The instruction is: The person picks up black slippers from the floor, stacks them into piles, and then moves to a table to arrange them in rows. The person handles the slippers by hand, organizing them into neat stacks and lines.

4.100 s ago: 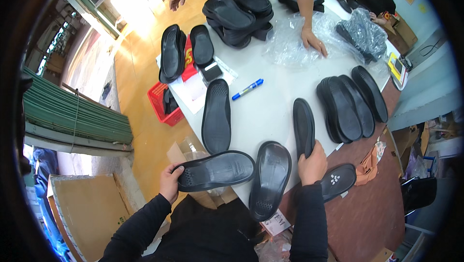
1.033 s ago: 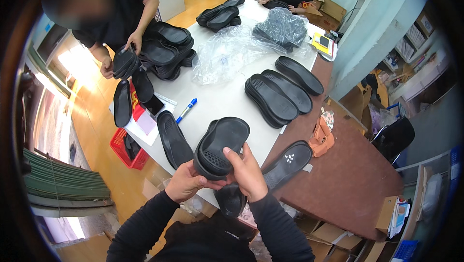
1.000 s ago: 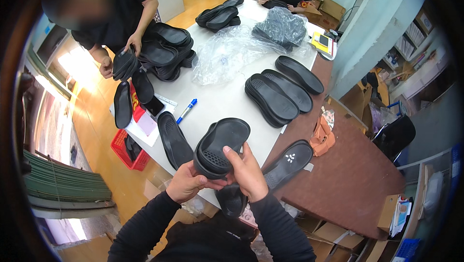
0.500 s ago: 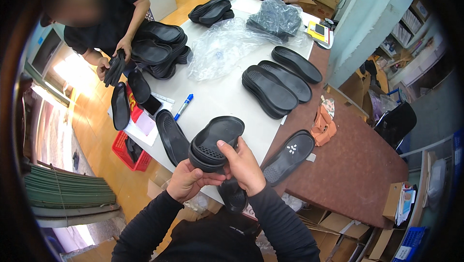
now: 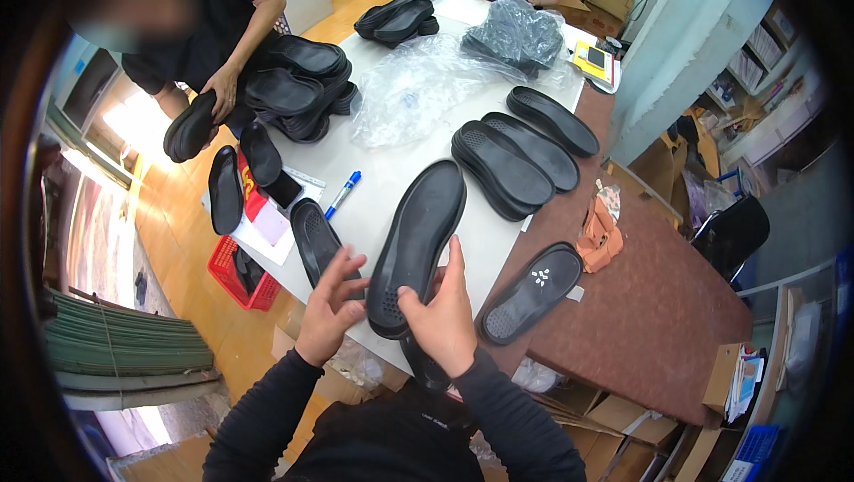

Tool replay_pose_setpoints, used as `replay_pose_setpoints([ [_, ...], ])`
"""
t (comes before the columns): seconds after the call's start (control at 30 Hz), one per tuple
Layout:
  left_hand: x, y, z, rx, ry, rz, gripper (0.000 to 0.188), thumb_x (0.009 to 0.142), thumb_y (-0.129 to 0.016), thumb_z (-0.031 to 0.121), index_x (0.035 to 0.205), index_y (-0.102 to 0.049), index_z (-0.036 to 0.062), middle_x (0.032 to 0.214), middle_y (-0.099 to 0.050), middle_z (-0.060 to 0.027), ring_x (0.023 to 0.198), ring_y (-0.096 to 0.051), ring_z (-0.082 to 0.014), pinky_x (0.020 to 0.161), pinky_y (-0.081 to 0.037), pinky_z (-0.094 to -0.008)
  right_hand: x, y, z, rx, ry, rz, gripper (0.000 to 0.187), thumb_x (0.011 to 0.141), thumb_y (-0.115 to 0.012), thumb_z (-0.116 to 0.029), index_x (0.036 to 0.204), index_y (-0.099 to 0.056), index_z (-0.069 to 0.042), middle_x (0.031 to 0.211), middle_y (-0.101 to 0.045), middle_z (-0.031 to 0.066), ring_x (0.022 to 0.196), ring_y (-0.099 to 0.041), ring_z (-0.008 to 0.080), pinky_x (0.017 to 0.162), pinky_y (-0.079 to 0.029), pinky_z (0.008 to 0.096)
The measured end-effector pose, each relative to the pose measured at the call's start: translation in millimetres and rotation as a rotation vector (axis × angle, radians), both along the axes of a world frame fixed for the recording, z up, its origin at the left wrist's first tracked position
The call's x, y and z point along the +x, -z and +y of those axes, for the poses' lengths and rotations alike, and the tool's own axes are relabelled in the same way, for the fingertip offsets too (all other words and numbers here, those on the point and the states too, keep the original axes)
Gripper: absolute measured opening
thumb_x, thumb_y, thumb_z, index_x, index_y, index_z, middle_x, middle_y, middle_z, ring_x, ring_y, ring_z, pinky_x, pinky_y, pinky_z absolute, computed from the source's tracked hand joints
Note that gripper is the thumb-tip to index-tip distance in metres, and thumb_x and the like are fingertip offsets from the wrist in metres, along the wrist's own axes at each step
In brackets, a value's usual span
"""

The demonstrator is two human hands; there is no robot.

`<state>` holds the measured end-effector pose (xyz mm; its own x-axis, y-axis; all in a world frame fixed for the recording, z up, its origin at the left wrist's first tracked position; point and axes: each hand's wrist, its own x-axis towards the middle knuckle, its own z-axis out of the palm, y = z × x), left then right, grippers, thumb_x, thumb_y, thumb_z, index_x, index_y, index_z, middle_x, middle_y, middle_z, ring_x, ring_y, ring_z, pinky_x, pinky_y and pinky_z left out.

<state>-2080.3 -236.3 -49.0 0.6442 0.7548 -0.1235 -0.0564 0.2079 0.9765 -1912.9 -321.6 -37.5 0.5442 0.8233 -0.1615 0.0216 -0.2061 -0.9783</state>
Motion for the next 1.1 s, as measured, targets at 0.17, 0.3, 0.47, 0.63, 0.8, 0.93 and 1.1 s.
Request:
replay_pose_setpoints([
  [0.17,-3.1,2.3,-3.4,0.051,0.298,0.049,0.081,0.076,-0.086,0.023,0.144,-0.047,0.0034,0.143,-0.046,-0.0099,0.128,-0.05,-0.0229,0.103,-0.046,-0.0408,-22.5,5.7,-11.8,0.119,-0.086,-0.372,0.082,0.082,-0.076,-0.02,0.146,-0.032,0.006,0.116,-0.052,0.0202,0.108,-0.057,0.0314,0.088,-0.048,0.0367],
  [0.3,-6.3,16.8,-18.1,-0.034,0.203,-0.051,0.056,0.088,-0.075,0.022,0.136,-0.056,-0.0006,0.141,-0.048,-0.0089,0.125,-0.05,-0.0188,0.103,-0.044,-0.0349,-23.2,13.9,-17.7,0.198,-0.143,-0.374,0.049,0.085,-0.073,-0.016,0.126,-0.059,0.007,0.12,-0.053,0.0208,0.107,-0.057,0.0357,0.093,-0.046,0.0395],
  [0.47,-10.9,32.2,-31.3,-0.208,0.038,-0.162,0.035,0.099,-0.063,0.021,0.122,-0.065,-0.0042,0.14,-0.049,-0.0096,0.129,-0.046,-0.0193,0.107,-0.037,-0.0312,-18.9,19.9,-24.7,0.245,-0.2,-0.457,0.045,0.085,-0.072,-0.015,0.125,-0.062,0.003,0.128,-0.053,0.0221,0.117,-0.055,0.0367,0.099,-0.044,0.0411],
  [0.63,-10.5,34.7,-31.9,-0.161,0.005,-0.207,0.03,0.098,-0.063,0.018,0.117,-0.068,-0.0051,0.147,-0.046,-0.0148,0.133,-0.044,-0.0212,0.106,-0.037,-0.0318,-26.9,16.8,-26.1,0.201,-0.212,0.195,0.056,0.09,-0.067,-0.009,0.141,-0.046,-0.001,0.14,-0.047,0.0209,0.122,-0.054,0.027,0.102,-0.045,0.0374],
  [0.8,-7.6,25.7,-23.1,-0.04,0.033,-0.105,0.028,0.097,-0.063,0.015,0.116,-0.068,-0.0046,0.149,-0.044,-0.02,0.129,-0.049,-0.0216,0.106,-0.039,-0.0322,-22.9,22.8,-24.4,0.251,-0.16,0.422,0.064,0.093,-0.065,-0.008,0.148,-0.033,0.002,0.145,-0.042,0.0185,0.119,-0.056,0.0212,0.099,-0.047,0.0336],
  [0.93,-0.5,6.8,-20.9,-0.258,0.006,-0.12,0.028,0.1,-0.059,0.015,0.112,-0.068,-0.0089,0.139,-0.053,-0.0147,0.116,-0.058,-0.0182,0.095,-0.051,-0.0325,-18.5,31.4,-23.3,0.216,-0.107,0.426,0.056,0.097,-0.063,-0.015,0.145,-0.041,0.003,0.139,-0.05,0.019,0.117,-0.056,0.0183,0.099,-0.046,0.0302],
  [1.1,10.7,-19.4,-16.0,-0.371,-0.023,0.09,0.037,0.103,-0.054,0.029,0.105,-0.071,-0.0042,0.108,-0.068,-0.0058,0.094,-0.064,-0.0127,0.084,-0.054,-0.0308,-9.9,18.5,-19.1,0.119,-0.133,0.496,0.053,0.101,-0.056,-0.02,0.146,-0.041,0.004,0.129,-0.059,0.0133,0.109,-0.061,0.0144,0.094,-0.047,0.0236],
])
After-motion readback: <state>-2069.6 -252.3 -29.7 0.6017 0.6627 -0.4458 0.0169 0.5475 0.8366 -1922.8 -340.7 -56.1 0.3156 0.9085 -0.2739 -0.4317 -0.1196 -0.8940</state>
